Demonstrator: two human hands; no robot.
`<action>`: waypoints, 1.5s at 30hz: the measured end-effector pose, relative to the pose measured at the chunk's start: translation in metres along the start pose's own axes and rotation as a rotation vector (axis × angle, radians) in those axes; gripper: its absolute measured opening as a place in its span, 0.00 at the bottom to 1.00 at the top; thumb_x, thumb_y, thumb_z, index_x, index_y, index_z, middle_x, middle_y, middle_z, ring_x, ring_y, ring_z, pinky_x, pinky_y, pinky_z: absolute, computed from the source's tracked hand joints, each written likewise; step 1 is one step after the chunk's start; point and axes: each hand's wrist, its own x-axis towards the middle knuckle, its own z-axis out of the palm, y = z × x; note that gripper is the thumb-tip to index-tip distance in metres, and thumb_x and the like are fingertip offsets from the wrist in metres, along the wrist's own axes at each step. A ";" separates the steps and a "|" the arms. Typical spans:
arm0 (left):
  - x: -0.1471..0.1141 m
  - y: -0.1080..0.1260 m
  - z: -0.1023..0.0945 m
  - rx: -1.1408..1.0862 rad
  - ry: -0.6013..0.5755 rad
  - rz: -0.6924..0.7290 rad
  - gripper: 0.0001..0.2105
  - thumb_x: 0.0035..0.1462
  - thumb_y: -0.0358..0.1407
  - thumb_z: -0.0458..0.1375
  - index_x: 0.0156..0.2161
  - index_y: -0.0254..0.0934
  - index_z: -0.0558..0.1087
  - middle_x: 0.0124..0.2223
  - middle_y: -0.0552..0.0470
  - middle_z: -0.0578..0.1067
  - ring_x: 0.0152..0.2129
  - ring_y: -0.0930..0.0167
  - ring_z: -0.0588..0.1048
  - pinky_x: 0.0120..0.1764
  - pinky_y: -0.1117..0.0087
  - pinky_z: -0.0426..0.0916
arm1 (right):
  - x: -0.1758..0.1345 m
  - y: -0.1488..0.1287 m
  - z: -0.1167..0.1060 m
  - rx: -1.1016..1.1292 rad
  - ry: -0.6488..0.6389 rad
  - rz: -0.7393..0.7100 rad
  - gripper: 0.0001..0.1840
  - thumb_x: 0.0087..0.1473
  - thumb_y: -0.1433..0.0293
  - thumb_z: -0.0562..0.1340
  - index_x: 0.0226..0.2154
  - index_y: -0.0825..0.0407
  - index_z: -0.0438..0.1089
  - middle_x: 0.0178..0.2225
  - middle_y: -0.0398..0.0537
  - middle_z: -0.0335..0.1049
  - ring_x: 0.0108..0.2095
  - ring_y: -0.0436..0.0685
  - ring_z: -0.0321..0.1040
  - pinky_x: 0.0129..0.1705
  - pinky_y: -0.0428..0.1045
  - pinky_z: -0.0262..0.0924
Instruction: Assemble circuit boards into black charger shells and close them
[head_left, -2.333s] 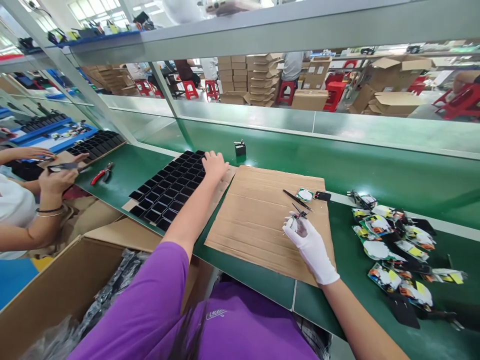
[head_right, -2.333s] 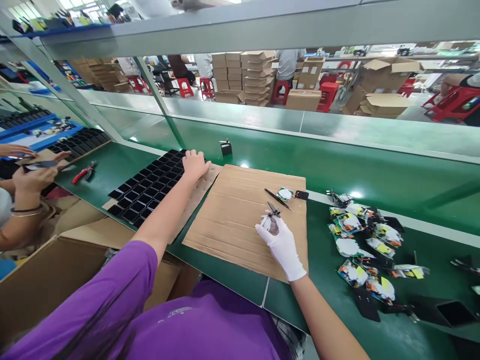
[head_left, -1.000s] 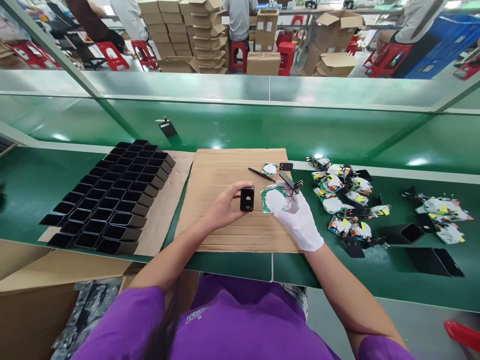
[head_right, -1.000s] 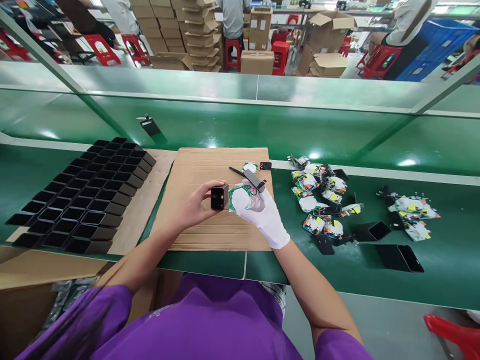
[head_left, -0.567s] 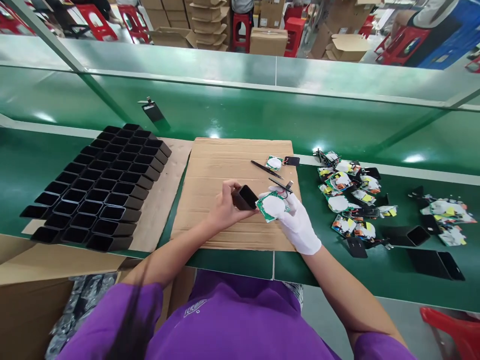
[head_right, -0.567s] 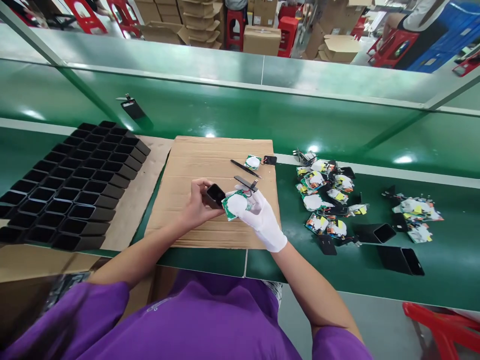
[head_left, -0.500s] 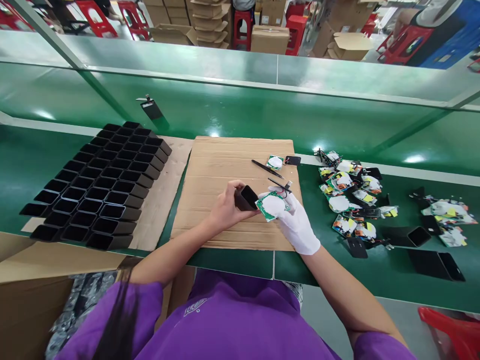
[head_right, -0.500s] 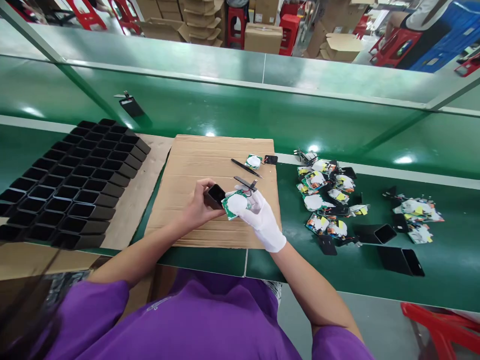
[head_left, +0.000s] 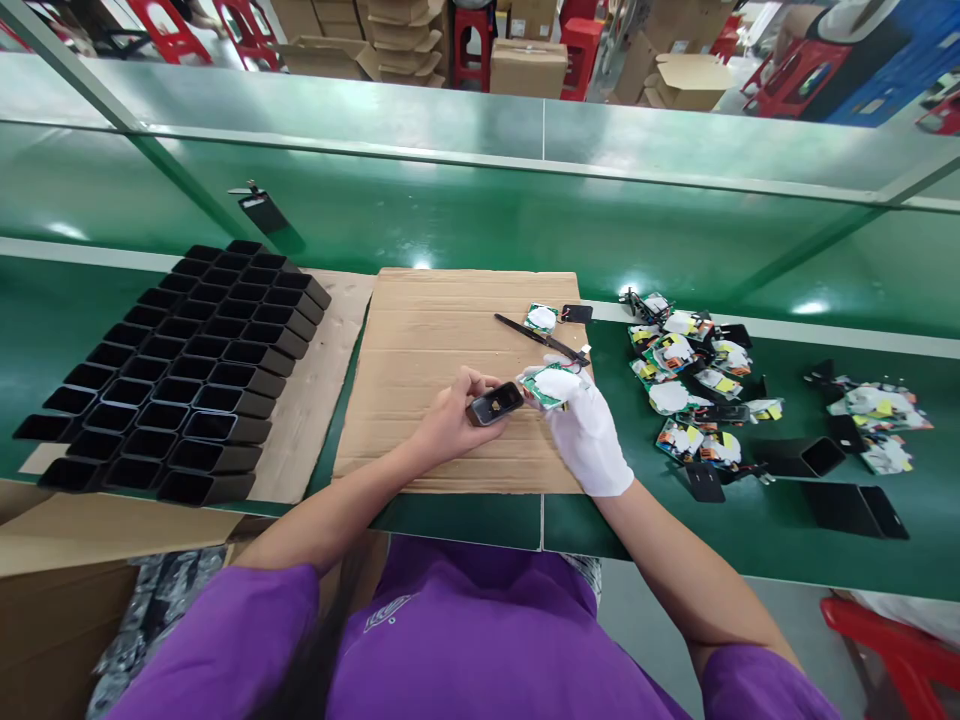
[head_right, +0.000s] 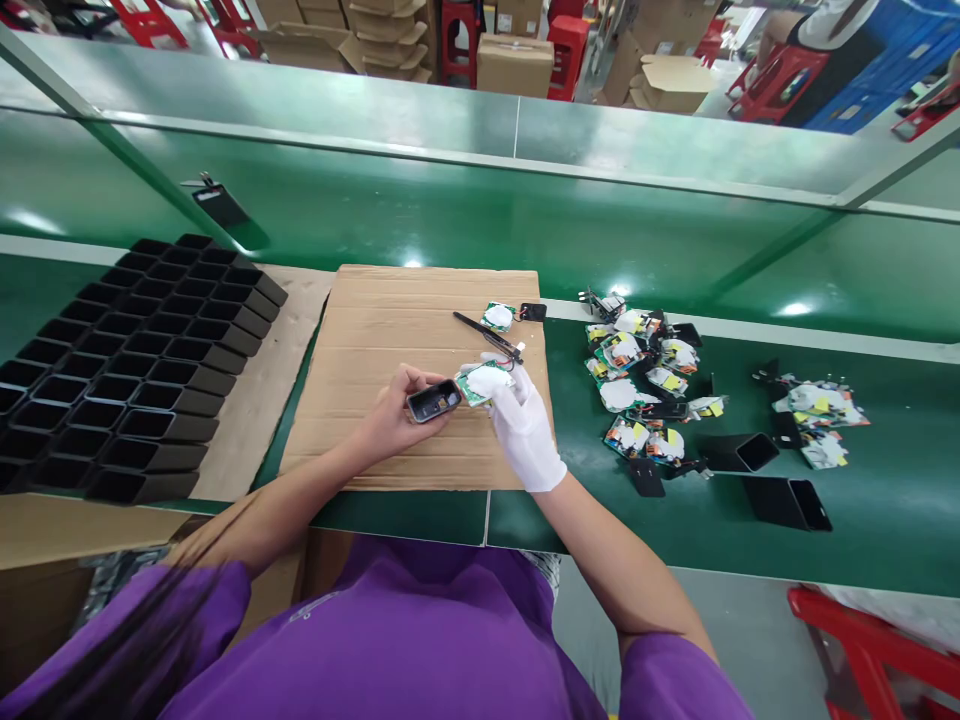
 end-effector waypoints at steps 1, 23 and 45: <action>0.000 -0.001 0.001 0.037 0.033 0.019 0.19 0.51 0.37 0.64 0.37 0.42 0.55 0.44 0.50 0.76 0.37 0.71 0.78 0.38 0.69 0.72 | -0.002 -0.002 0.001 -0.034 -0.004 -0.016 0.29 0.48 0.48 0.67 0.47 0.47 0.67 0.45 0.52 0.78 0.46 0.62 0.76 0.50 0.57 0.71; -0.007 0.003 0.002 0.166 -0.081 0.145 0.35 0.42 0.34 0.70 0.55 0.42 0.61 0.49 0.44 0.63 0.50 0.60 0.68 0.46 0.63 0.72 | -0.026 -0.004 0.006 -0.728 0.009 -0.366 0.26 0.40 0.55 0.74 0.40 0.47 0.71 0.39 0.50 0.78 0.39 0.63 0.75 0.46 0.58 0.72; -0.009 0.004 0.005 0.143 -0.030 0.140 0.31 0.43 0.36 0.71 0.52 0.42 0.64 0.48 0.47 0.66 0.43 0.67 0.72 0.35 0.70 0.75 | -0.026 -0.004 0.009 -0.814 -0.041 -0.408 0.21 0.43 0.57 0.74 0.39 0.45 0.72 0.40 0.48 0.78 0.42 0.62 0.76 0.48 0.55 0.71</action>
